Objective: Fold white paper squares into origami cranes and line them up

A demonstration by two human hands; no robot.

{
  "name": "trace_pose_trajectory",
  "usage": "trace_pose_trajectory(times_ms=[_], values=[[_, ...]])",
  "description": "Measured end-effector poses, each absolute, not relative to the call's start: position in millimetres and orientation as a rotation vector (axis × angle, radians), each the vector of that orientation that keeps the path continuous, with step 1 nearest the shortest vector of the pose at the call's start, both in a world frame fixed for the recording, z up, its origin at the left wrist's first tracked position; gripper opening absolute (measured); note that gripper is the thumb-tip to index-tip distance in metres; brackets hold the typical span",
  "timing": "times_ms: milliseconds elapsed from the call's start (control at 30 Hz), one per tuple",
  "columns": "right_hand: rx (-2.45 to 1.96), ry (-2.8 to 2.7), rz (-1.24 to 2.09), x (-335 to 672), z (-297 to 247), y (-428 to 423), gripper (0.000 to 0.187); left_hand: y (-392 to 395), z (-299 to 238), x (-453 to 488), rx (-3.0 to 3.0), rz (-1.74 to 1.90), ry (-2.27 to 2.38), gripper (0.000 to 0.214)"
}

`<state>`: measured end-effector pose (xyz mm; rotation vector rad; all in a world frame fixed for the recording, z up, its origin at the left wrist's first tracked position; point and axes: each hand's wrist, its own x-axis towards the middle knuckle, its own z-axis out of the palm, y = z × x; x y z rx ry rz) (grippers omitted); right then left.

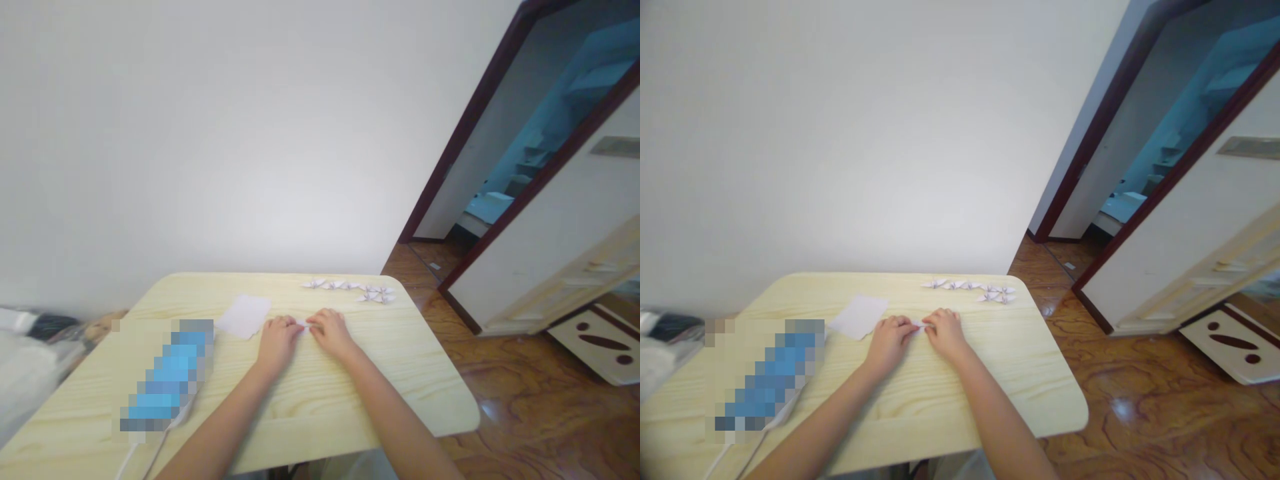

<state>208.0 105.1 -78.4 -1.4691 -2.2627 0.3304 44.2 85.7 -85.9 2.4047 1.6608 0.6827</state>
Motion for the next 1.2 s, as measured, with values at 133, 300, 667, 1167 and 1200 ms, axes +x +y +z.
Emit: trace_pose_trajectory(times_ms=[133, 300, 667, 1167, 1200], values=[[-1.379, -2.448, 0.176, 210.9, -61.7, 89.8, 0.017, 76.7, -84.3, 39.6, 2.498, 0.697, 1.638, 0.03], [-1.113, -2.579, 0.215, 207.9, -54.5, 82.3, 0.02, 77.4, -82.3, 34.9, 2.443, 0.742, 1.652, 0.022], [-1.21, -2.433, 0.274, 218.6, -67.3, 104.0, 0.02, 85.9, -91.2, 26.9, 2.482, 0.735, 1.373, 0.03], [-1.248, -2.533, 0.117, 205.6, -74.8, 109.6, 0.014, 90.8, -93.7, 29.2, 2.527, 0.641, 1.49, 0.032], [-1.249, -2.535, 0.104, 204.9, -74.9, 110.0, 0.014, 90.3, -93.7, 29.9, 2.533, 0.631, 1.489, 0.031]])
